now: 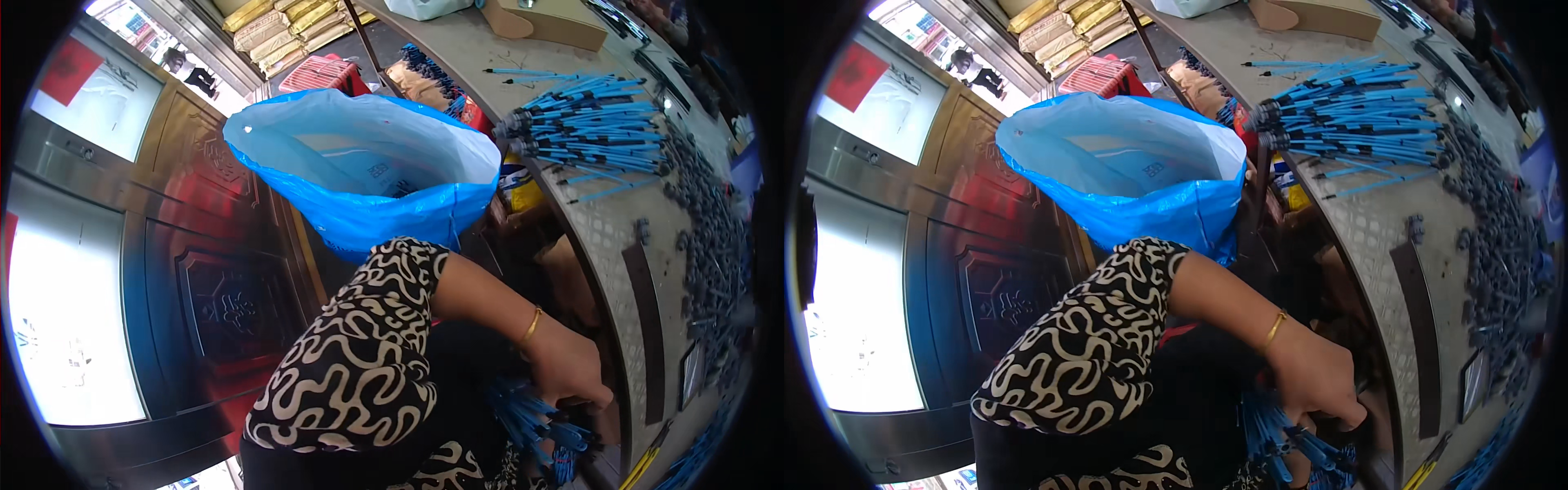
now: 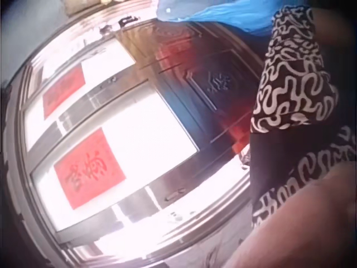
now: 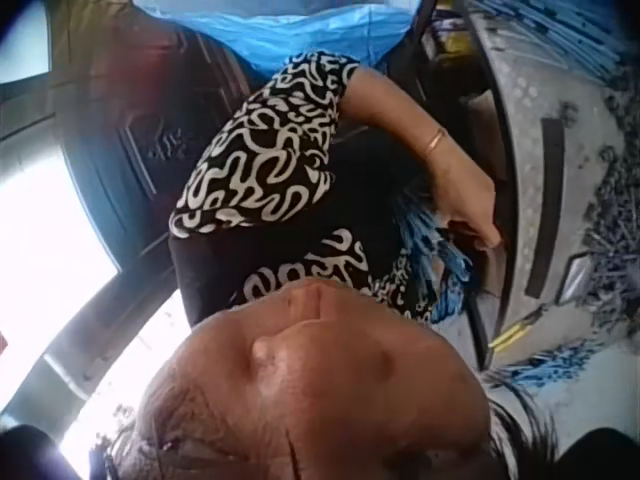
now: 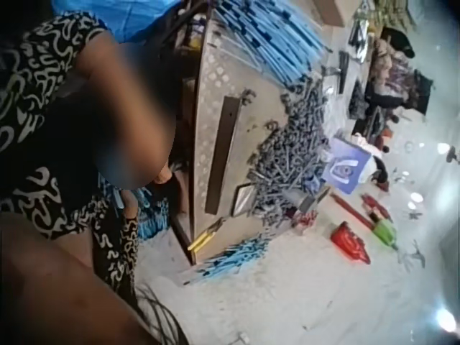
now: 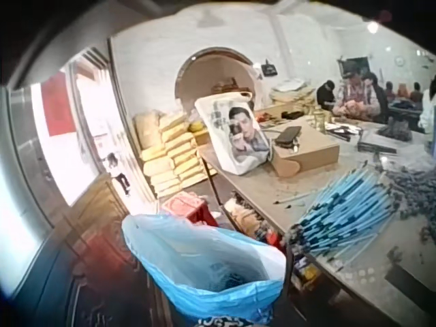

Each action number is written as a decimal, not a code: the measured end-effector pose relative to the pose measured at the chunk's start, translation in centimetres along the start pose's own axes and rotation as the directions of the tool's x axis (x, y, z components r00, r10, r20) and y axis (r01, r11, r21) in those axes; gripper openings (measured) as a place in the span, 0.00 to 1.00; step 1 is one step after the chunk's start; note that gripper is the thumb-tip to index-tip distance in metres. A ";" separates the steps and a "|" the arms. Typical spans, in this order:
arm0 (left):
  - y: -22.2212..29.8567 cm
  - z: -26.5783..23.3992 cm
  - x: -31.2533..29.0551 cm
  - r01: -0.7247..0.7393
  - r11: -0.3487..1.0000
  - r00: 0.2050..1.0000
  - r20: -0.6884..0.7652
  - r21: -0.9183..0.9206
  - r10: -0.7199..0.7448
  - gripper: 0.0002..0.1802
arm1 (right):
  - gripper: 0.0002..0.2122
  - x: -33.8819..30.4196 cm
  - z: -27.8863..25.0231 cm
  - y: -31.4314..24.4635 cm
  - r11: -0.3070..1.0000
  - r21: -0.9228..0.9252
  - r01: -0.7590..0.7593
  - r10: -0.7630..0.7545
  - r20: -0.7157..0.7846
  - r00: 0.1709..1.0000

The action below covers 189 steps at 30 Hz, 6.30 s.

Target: The person assembles blue wires by bundling them into wire holders and securing connectors with pliers.

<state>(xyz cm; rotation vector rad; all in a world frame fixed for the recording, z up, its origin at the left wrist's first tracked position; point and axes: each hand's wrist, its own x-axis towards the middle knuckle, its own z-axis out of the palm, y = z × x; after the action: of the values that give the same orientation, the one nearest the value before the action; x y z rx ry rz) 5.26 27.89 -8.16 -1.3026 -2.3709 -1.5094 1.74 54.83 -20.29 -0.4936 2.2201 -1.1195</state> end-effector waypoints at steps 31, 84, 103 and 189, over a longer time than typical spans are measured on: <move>-0.5 1.5 -4.7 0.024 0.746 0.624 -0.573 -0.665 -0.531 0.10 | 0.16 4.2 5.8 -4.9 0.984 0.171 -0.048 0.036 0.070 0.997; 8.1 6.1 -3.7 0.005 0.899 0.586 -0.727 -0.437 -0.357 0.39 | 0.16 -1.2 6.5 -14.4 0.628 0.451 0.634 -0.500 -0.390 0.773; 7.7 7.2 -1.4 0.343 0.939 0.494 -0.854 0.023 -0.160 0.20 | 0.18 -1.2 7.9 -13.0 0.617 0.378 0.690 -0.480 -0.514 0.711; 9.4 2.9 -2.7 0.525 0.817 0.844 -0.267 0.239 -0.464 0.21 | 0.10 -5.9 1.0 -15.4 0.429 -0.432 0.794 -0.899 -0.117 0.422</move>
<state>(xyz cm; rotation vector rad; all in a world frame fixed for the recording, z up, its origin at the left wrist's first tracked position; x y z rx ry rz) 14.32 30.04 -4.03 -0.4538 -2.7915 -1.2047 7.80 48.70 -6.19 -1.9221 2.4621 -1.3839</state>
